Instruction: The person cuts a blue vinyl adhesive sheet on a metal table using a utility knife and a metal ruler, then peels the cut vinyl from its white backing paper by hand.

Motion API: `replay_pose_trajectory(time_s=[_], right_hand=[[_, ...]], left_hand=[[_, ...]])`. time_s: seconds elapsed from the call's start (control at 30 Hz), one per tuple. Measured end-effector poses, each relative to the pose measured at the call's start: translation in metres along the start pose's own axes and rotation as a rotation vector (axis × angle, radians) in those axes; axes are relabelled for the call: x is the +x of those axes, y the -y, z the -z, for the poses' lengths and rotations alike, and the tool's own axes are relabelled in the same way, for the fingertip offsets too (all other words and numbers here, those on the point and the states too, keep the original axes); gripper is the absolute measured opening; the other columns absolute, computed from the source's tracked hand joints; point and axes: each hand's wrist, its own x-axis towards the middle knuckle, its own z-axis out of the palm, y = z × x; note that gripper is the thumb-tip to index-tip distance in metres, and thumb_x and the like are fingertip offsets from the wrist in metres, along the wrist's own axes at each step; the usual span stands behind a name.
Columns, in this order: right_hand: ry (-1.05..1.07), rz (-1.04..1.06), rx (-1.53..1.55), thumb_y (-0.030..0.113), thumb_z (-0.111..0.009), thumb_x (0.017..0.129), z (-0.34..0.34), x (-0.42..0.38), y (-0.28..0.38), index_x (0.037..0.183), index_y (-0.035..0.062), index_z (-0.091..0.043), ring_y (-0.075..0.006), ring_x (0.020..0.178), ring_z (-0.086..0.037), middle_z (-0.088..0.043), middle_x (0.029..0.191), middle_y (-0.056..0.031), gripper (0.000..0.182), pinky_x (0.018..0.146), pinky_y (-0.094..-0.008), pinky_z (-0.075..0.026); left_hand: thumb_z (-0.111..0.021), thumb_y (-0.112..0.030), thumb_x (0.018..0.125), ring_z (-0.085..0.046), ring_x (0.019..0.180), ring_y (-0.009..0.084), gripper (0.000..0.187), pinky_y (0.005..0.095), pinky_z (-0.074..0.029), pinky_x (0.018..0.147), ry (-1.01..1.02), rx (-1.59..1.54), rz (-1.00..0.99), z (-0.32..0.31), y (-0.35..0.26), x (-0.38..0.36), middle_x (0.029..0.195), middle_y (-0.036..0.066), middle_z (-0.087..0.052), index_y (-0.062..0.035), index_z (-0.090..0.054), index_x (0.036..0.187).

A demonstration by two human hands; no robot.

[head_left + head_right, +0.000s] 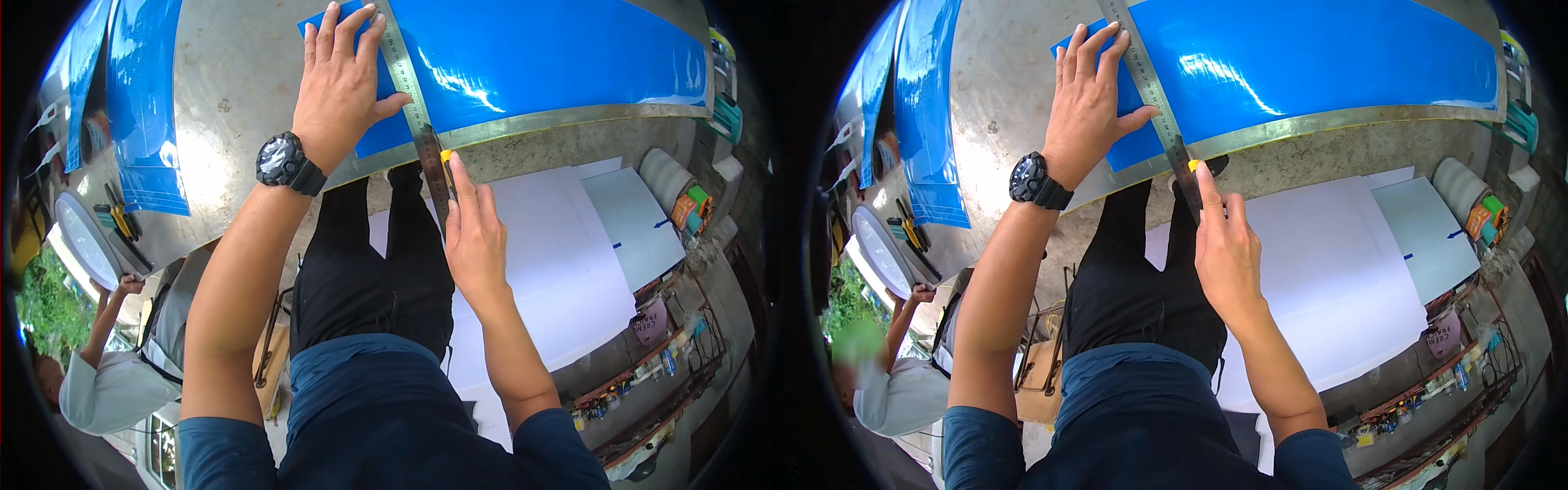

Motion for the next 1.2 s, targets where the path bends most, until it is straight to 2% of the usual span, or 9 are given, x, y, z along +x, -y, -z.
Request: replay_pose_trajectory(time_s=[0.17, 0.27, 0.37, 0.53, 0.67, 0.83, 0.97, 1.1, 1.2], right_hand=[[-0.190, -0.203, 0.234, 0.006, -0.069, 0.099, -0.016, -0.027, -0.026, 0.139, 0.0014, -0.057, -0.0453, 0.101, -0.065, -0.060, 0.113, -0.0211, 0.042, 0.086, -0.0525, -0.052], [-0.136, -0.134, 0.079, 0.009, -0.073, 0.097, -0.033, -0.040, -0.061, 0.120, -0.0017, -0.060, -0.0480, 0.103, -0.064, -0.063, 0.112, -0.0226, 0.029, 0.090, -0.0534, -0.050], [0.050, -0.324, 0.219, 0.010, -0.076, 0.095, -0.042, -0.045, -0.065, 0.115, -0.0019, -0.060, -0.0486, 0.105, -0.063, -0.065, 0.109, -0.0239, 0.029, 0.091, -0.0533, -0.050], [-0.006, -0.216, 0.241, 0.014, -0.082, 0.091, -0.031, -0.064, -0.035, 0.115, 0.0004, -0.063, -0.0468, 0.100, -0.065, -0.066, 0.106, -0.0228, 0.034, 0.088, -0.0494, -0.051], [0.021, -0.174, 0.278, 0.012, -0.080, 0.093, -0.010, -0.086, -0.001, 0.115, -0.0007, -0.063, -0.0441, 0.096, -0.064, -0.065, 0.102, -0.0212, 0.031, 0.084, -0.0474, -0.051], [0.004, -0.108, 0.262, 0.008, -0.079, 0.091, 0.029, -0.103, 0.030, 0.115, 0.0004, -0.065, -0.0443, 0.096, -0.064, -0.066, 0.101, -0.0210, 0.029, 0.083, -0.0475, -0.051], [-0.077, -0.094, 0.164, 0.003, -0.078, 0.089, 0.076, -0.117, 0.034, 0.113, 0.0046, -0.067, -0.0448, 0.094, -0.064, -0.068, 0.100, -0.0204, 0.027, 0.082, -0.0483, -0.052], [-0.158, -0.105, -0.042, 0.004, -0.079, 0.088, 0.120, -0.130, -0.013, 0.114, 0.0029, -0.066, -0.0462, 0.101, -0.062, -0.065, 0.104, -0.0225, 0.029, 0.087, -0.0507, -0.050], [-0.277, -0.142, -0.169, 0.000, -0.078, 0.087, 0.153, -0.130, -0.047, 0.115, 0.0028, -0.065, -0.0470, 0.104, -0.060, -0.063, 0.106, -0.0227, 0.031, 0.089, -0.0530, -0.048]], left_hand=[[-0.093, -0.050, 0.077, -0.022, 0.161, 0.0429, 0.104, 0.0599, -0.019, 0.133, 0.014, -0.020, 0.022, 0.003, -0.002, 0.001, 0.165, 0.015, -0.039, -0.0116, -0.043, 0.160], [-0.093, -0.049, 0.078, -0.020, 0.162, 0.0429, 0.104, 0.0599, -0.021, 0.133, 0.019, -0.039, 0.018, 0.003, -0.003, 0.001, 0.166, 0.015, -0.038, -0.0128, -0.042, 0.161], [-0.092, -0.041, 0.082, -0.022, 0.161, 0.0424, 0.095, 0.0591, -0.024, 0.132, 0.013, -0.092, 0.010, 0.012, -0.002, 0.001, 0.165, 0.015, -0.039, -0.0107, -0.044, 0.159], [-0.083, -0.021, 0.092, -0.041, 0.153, 0.0406, 0.072, 0.0510, -0.038, 0.126, -0.088, -0.453, 0.037, 0.032, 0.011, 0.004, 0.160, 0.017, -0.047, -0.0054, -0.048, 0.154], [-0.077, -0.023, 0.100, -0.058, 0.138, 0.0341, 0.068, 0.0432, -0.046, 0.117, -0.207, -0.554, 0.236, 0.049, 0.017, -0.008, 0.151, 0.020, -0.057, -0.0031, -0.044, 0.157], [-0.068, -0.029, 0.108, -0.065, 0.120, 0.0234, 0.066, 0.0377, -0.054, 0.104, 0.064, -1.509, 0.671, 0.064, 0.004, -0.014, 0.138, 0.017, -0.062, 0.0068, -0.041, 0.156], [-0.066, -0.026, 0.108, -0.066, 0.109, 0.0184, 0.051, 0.0362, -0.055, 0.097, 0.059, -1.893, 0.662, 0.074, -0.012, 0.010, 0.126, 0.011, -0.068, -0.0006, -0.052, 0.149], [-0.063, -0.023, 0.110, -0.069, 0.104, 0.0179, 0.024, 0.0378, -0.056, 0.093, 0.194, -1.848, 0.533, 0.107, -0.043, 0.032, 0.118, 0.009, -0.073, -0.0066, -0.060, 0.126], [-0.062, -0.026, 0.111, -0.068, 0.112, 0.0196, 0.025, 0.0380, -0.057, 0.095, 0.284, -1.890, 0.356, 0.136, -0.069, 0.026, 0.125, 0.010, -0.072, -0.0069, -0.060, 0.128]])
